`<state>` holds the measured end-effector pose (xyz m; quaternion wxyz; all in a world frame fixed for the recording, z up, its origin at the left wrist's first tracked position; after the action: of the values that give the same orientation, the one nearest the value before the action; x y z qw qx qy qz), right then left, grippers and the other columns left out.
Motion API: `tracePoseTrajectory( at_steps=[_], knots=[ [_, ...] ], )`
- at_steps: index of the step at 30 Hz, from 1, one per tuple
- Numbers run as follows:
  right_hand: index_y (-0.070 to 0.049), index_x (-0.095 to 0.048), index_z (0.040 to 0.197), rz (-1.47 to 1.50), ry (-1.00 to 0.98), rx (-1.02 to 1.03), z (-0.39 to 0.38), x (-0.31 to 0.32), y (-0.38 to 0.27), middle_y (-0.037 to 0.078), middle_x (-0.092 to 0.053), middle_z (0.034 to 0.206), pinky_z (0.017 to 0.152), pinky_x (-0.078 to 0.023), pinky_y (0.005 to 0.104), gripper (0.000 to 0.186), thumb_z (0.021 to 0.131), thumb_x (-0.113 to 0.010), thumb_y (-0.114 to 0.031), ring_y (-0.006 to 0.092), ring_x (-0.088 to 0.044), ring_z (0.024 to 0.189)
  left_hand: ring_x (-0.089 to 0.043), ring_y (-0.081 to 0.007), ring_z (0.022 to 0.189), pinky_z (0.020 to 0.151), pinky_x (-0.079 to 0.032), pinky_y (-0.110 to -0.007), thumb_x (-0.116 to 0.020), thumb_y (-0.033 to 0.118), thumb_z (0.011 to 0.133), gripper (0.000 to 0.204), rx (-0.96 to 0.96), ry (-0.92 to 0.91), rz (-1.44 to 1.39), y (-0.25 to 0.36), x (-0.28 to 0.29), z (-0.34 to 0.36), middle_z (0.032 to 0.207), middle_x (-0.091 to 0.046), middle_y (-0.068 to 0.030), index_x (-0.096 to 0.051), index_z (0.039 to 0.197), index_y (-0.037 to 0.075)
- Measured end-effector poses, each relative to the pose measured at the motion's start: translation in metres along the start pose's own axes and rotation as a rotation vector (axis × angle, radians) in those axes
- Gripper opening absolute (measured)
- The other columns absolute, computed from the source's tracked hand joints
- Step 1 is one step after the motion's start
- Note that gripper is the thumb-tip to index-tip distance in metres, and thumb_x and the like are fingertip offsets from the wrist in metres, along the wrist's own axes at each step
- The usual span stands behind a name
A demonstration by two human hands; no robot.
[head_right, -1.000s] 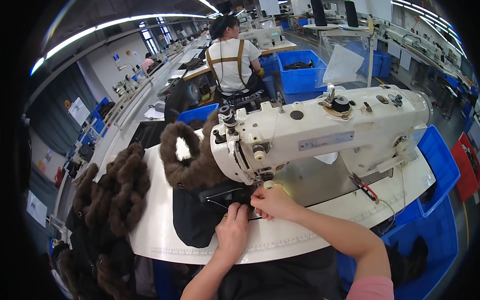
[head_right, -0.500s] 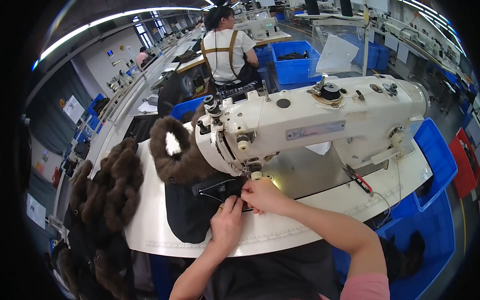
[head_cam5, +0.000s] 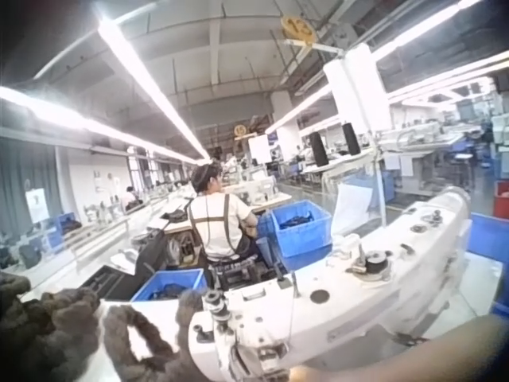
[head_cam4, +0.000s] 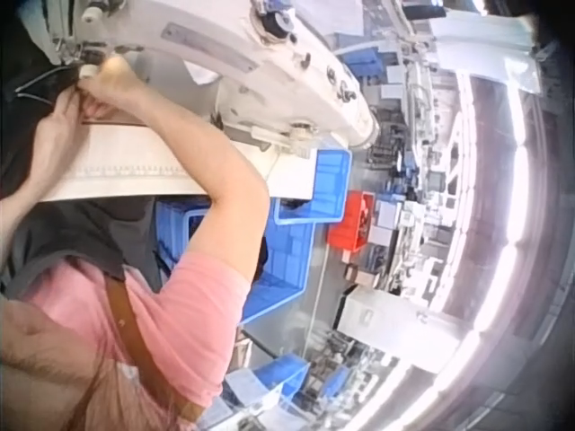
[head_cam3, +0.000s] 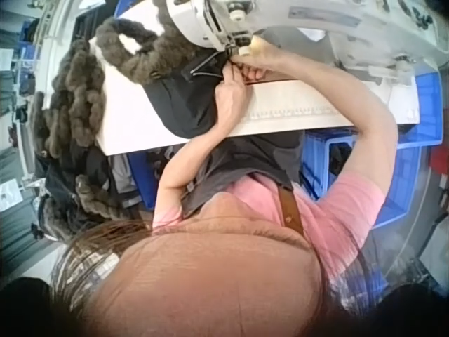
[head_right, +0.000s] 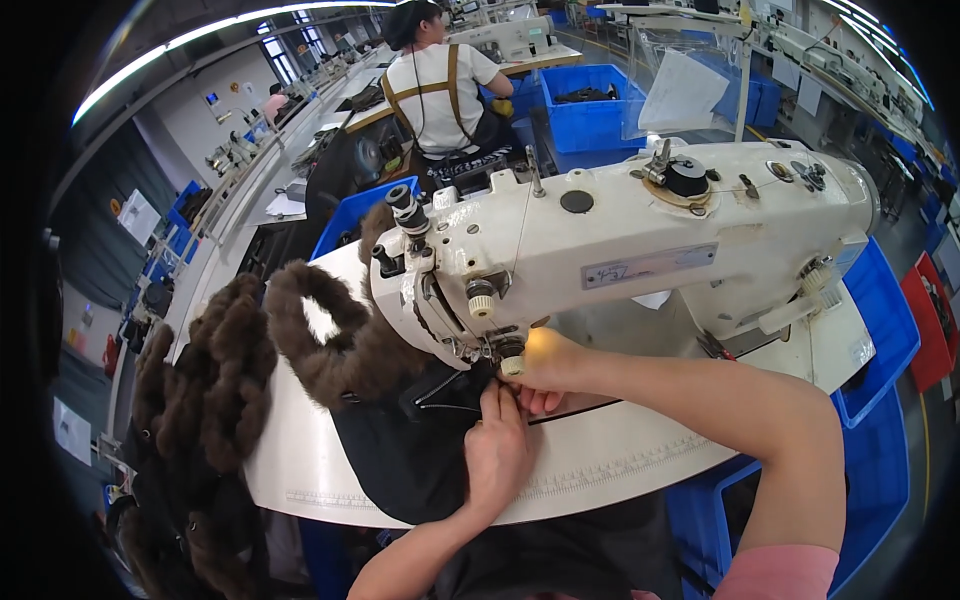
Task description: Sewing fur trim onto black fabric using an industrial sewing machine in a workshop.
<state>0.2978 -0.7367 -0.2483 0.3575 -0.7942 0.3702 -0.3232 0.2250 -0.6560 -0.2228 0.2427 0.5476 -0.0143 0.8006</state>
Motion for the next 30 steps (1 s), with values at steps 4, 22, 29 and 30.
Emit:
tracePoseTrajectory(
  at_steps=[4, 22, 29, 30],
  knots=[
    [0.0, -0.066, 0.078, 0.007, -0.032, -0.05, 0.011, 0.003, 0.01, 0.01, -0.066, 0.064, 0.041, -0.053, 0.0263, 0.028, 0.091, -0.057, -0.023, 0.0154, -0.063, 0.048, -0.064, -0.0335, 0.057, 0.049, -0.053, -0.038, -0.059, 0.006, 0.084, 0.037, -0.019, 0.021, -0.013, 0.002, 0.004, 0.005, 0.119, -0.055, -0.0265, -0.052, 0.115, -0.012],
    [0.001, -0.063, 0.079, 0.116, 0.071, 0.144, 0.007, 0.016, -0.004, 0.011, -0.066, 0.063, 0.037, -0.051, 0.0268, 0.025, 0.09, -0.06, -0.021, 0.0154, -0.062, 0.046, -0.061, -0.0352, 0.055, 0.047, -0.051, -0.041, -0.061, 0.005, 0.08, 0.023, -0.087, 0.017, -0.103, 0.005, 0.004, 0.024, 0.099, -0.056, -0.0228, -0.054, 0.098, -0.007],
    [0.003, -0.061, 0.07, 0.07, 0.099, 0.102, 0.011, 0.015, 0.001, 0.011, -0.065, 0.061, 0.039, -0.052, 0.0263, 0.041, 0.087, -0.067, -0.034, 0.0149, -0.063, 0.046, -0.064, -0.0347, 0.065, 0.056, -0.054, -0.041, -0.062, 0.006, 0.082, 0.023, -0.179, -0.087, -0.093, 0.027, 0.022, 0.003, 0.111, -0.059, -0.0244, -0.057, 0.102, -0.005],
    [0.002, -0.061, 0.068, 0.117, 0.086, 0.172, 0.005, 0.016, -0.003, 0.011, -0.065, 0.061, 0.039, -0.052, 0.026, 0.039, 0.086, -0.067, -0.032, 0.0148, -0.063, 0.046, -0.065, -0.0346, 0.068, 0.058, -0.055, -0.041, -0.063, 0.007, 0.082, 0.022, -0.249, -0.26, -0.174, 0.043, 0.033, -0.013, 0.115, -0.06, -0.0246, -0.059, 0.102, -0.003]
  ],
)
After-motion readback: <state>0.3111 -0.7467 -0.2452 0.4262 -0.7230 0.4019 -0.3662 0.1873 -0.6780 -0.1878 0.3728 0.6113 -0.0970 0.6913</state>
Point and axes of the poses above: each hand's wrist, its own z-axis towards the middle knuckle, its own x-axis out of the back of the hand, y = z × x, the point moved 9 cm from there along z, towards the middle knuckle
